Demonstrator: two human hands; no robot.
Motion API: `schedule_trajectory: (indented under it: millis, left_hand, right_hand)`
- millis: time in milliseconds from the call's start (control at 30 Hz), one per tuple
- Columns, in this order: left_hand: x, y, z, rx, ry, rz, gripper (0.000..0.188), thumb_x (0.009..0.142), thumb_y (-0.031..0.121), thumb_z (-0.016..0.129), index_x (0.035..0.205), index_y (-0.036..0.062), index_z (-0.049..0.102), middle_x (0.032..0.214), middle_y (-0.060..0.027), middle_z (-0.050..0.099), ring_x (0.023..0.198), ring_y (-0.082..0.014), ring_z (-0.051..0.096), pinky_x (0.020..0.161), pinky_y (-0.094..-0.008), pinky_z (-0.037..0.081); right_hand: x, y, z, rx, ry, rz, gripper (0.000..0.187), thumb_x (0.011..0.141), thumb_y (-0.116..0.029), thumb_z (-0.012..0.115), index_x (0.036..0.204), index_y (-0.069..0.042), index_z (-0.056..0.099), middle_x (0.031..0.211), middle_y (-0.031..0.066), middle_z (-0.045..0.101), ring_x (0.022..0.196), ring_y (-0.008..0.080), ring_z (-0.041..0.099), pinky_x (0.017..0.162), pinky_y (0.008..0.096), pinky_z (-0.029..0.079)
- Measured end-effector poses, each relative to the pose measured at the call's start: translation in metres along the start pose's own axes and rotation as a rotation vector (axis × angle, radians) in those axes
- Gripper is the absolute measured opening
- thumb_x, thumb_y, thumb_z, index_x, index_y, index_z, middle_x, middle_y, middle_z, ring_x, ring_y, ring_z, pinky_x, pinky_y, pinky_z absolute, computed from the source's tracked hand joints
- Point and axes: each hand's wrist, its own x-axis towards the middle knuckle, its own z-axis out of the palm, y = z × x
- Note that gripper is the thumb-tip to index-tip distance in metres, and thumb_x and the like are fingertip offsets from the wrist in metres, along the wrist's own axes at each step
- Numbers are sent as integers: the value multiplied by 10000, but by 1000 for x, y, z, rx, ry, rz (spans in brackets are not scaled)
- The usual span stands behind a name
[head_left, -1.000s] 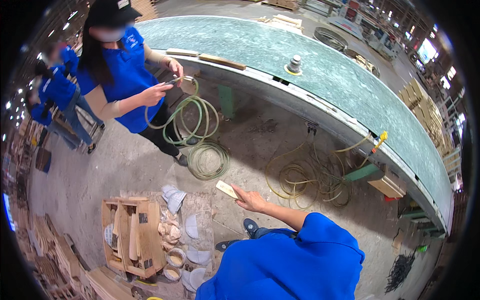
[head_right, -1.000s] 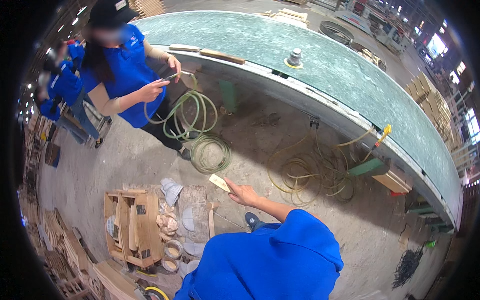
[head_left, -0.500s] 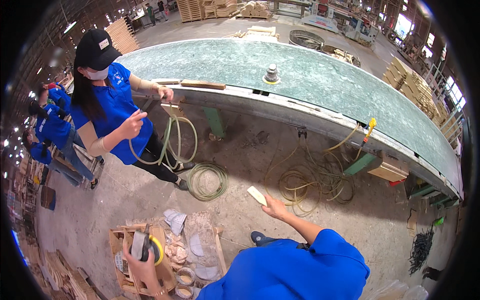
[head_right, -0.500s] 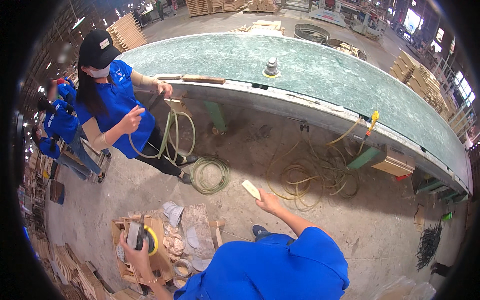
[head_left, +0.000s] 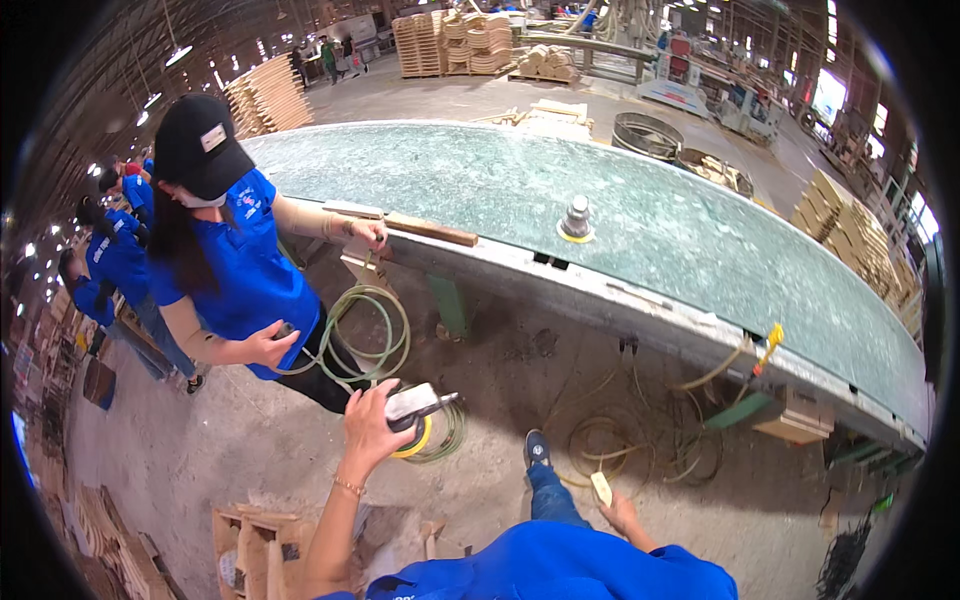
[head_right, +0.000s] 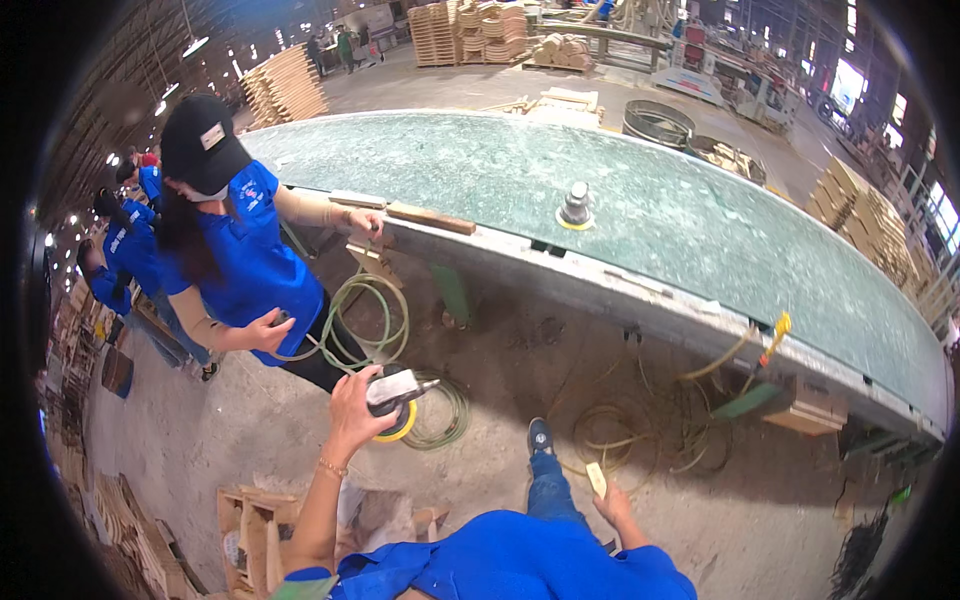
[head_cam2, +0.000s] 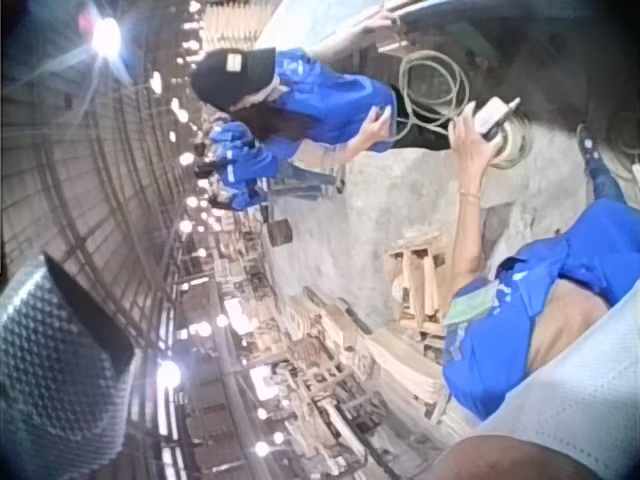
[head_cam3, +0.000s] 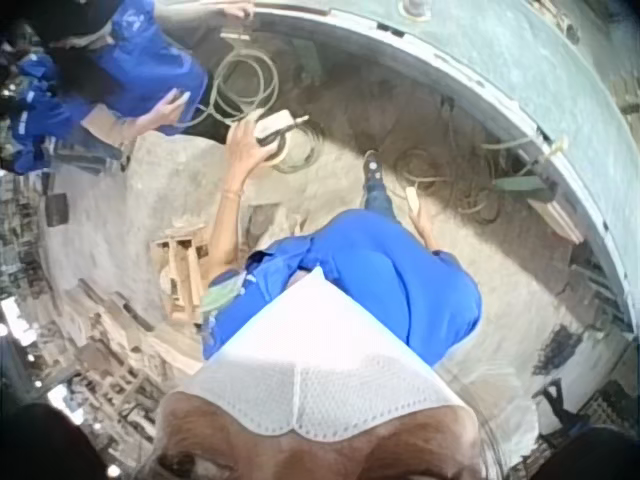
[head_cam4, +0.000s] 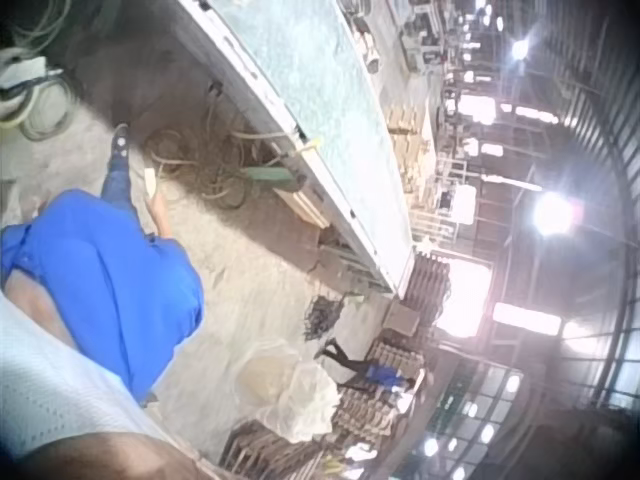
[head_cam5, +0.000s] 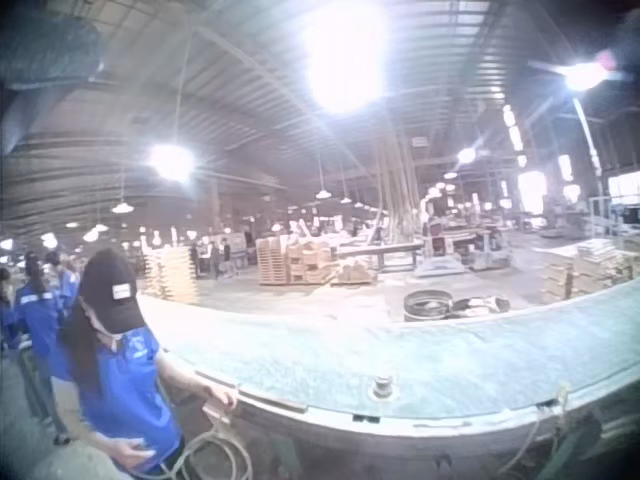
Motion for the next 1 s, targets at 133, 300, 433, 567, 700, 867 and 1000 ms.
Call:
schedule_trajectory:
  millis: [133, 300, 433, 567, 700, 867, 1000]
  left_hand:
    - [127, 6, 95, -230, -92, -70, 683, 630, 306, 760, 1234, 122, 502, 1057, -126, 605, 1014, -316, 586, 897, -424, 452]
    - [266, -22, 201, -232, -171, -194, 743, 629, 297, 749, 1284, 140, 435, 1050, -165, 591, 1007, -360, 585, 853, -443, 485]
    - [374, -43, 260, -276, -105, -264, 738, 637, 301, 732, 1293, 143, 432, 1114, -179, 580, 1055, -363, 571, 885, -443, 472]
    - [466, -62, 307, -257, -5, -322, 763, 648, 318, 737, 1315, 120, 425, 1157, -201, 571, 1080, -379, 560, 899, -448, 464]
    - [536, -67, 355, -285, -20, -379, 818, 645, 319, 750, 1358, 126, 397, 1193, -209, 544, 1126, -373, 536, 942, -438, 445]
    - [567, -77, 407, -277, -131, -431, 834, 693, 268, 727, 1421, 144, 338, 1282, -170, 492, 1212, -331, 489, 996, -420, 420]
    - [536, -104, 391, -226, -31, -376, 741, 756, 243, 685, 1394, 51, 362, 1296, -178, 482, 1237, -343, 465, 1008, -409, 410]
  right_hand:
    - [75, 2, -26, 3, -83, 88, 513, 765, -308, 616, 1218, -78, 545, 1044, 241, 651, 973, 400, 628, 849, 481, 489]
    - [147, -16, -58, 96, -194, 215, 512, 778, -313, 612, 1217, -63, 529, 1007, 248, 653, 943, 397, 635, 828, 472, 496]
    - [179, -10, -65, 212, -117, 228, 495, 793, -216, 636, 1236, -29, 516, 864, 192, 669, 756, 271, 656, 670, 400, 525]
    - [178, -14, -72, 406, -113, 347, 423, 793, -215, 644, 1151, -22, 531, 878, 220, 661, 830, 357, 660, 757, 445, 513]
    - [173, 1, -83, 233, -146, 337, 365, 801, -162, 640, 1122, -4, 565, 812, 174, 660, 794, 321, 662, 755, 430, 514]
    - [172, -14, -98, 330, -55, 369, 423, 791, -168, 656, 1171, -10, 557, 912, 190, 675, 879, 332, 662, 792, 428, 505]
    - [201, -15, -103, 132, -126, 301, 478, 787, -187, 674, 1216, -24, 540, 996, 197, 673, 926, 346, 654, 813, 426, 500]
